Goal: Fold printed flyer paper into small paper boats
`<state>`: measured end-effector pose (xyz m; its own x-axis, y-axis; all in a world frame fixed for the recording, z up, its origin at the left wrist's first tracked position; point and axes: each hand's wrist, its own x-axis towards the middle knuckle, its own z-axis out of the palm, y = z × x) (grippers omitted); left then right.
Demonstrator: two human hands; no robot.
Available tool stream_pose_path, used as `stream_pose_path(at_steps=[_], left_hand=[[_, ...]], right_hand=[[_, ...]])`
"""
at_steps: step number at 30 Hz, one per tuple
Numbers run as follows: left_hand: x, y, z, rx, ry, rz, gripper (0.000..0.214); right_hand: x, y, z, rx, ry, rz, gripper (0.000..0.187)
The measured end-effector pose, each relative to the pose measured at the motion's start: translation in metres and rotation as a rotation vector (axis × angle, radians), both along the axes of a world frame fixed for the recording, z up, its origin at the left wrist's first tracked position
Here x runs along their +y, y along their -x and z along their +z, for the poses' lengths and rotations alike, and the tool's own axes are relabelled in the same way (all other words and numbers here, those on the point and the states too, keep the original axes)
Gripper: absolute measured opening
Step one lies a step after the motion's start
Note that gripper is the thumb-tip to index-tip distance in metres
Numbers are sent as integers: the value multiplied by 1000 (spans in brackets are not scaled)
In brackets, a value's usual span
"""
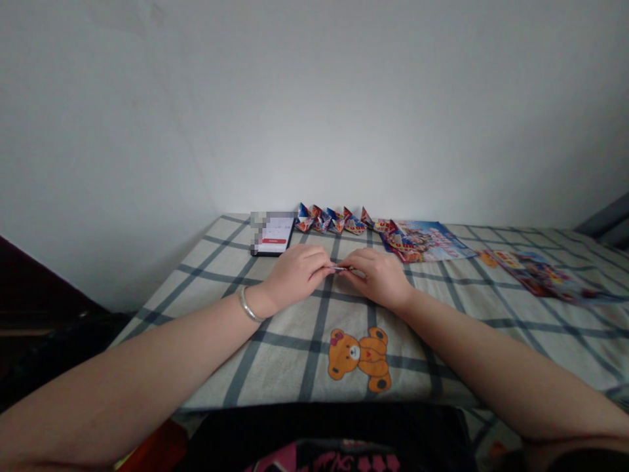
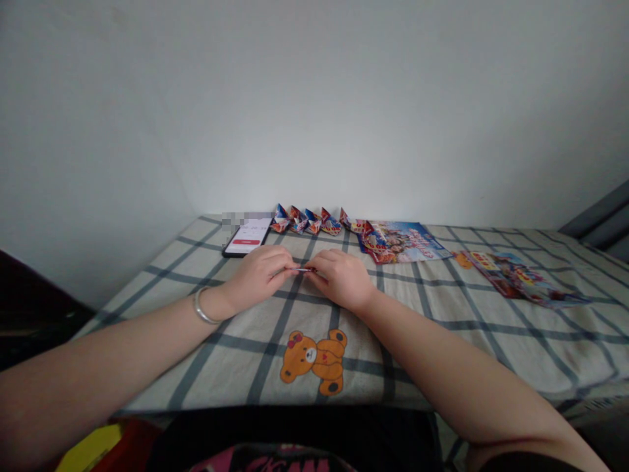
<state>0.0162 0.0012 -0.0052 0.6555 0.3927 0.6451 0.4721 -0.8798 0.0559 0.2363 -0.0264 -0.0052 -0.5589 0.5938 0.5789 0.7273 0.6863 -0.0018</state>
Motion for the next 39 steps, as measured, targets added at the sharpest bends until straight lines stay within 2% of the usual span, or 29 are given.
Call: stream_pose_path(at_steps=[4, 8, 17, 26, 35, 39], left_hand=[[0, 0, 1, 15, -24, -6, 19], [0, 0, -1, -74, 9, -31, 11], [0, -1, 0, -127, 19, -138, 17], [0, -2, -1, -104, 86, -104, 15], [-3, 0, 1, -142, 142, -137, 11], [1, 2, 1, -197, 165, -106, 13]], right_hand=[[-2, 2, 1, 51, -22, 14, 11], [-2, 2, 2, 91, -1, 18, 9], [-3, 4, 0, 97, -11, 47, 10], [0, 4, 0, 149, 52, 92, 10], [-1, 3, 2, 191, 58, 108, 10], [1, -1, 1, 250, 28, 105, 8]])
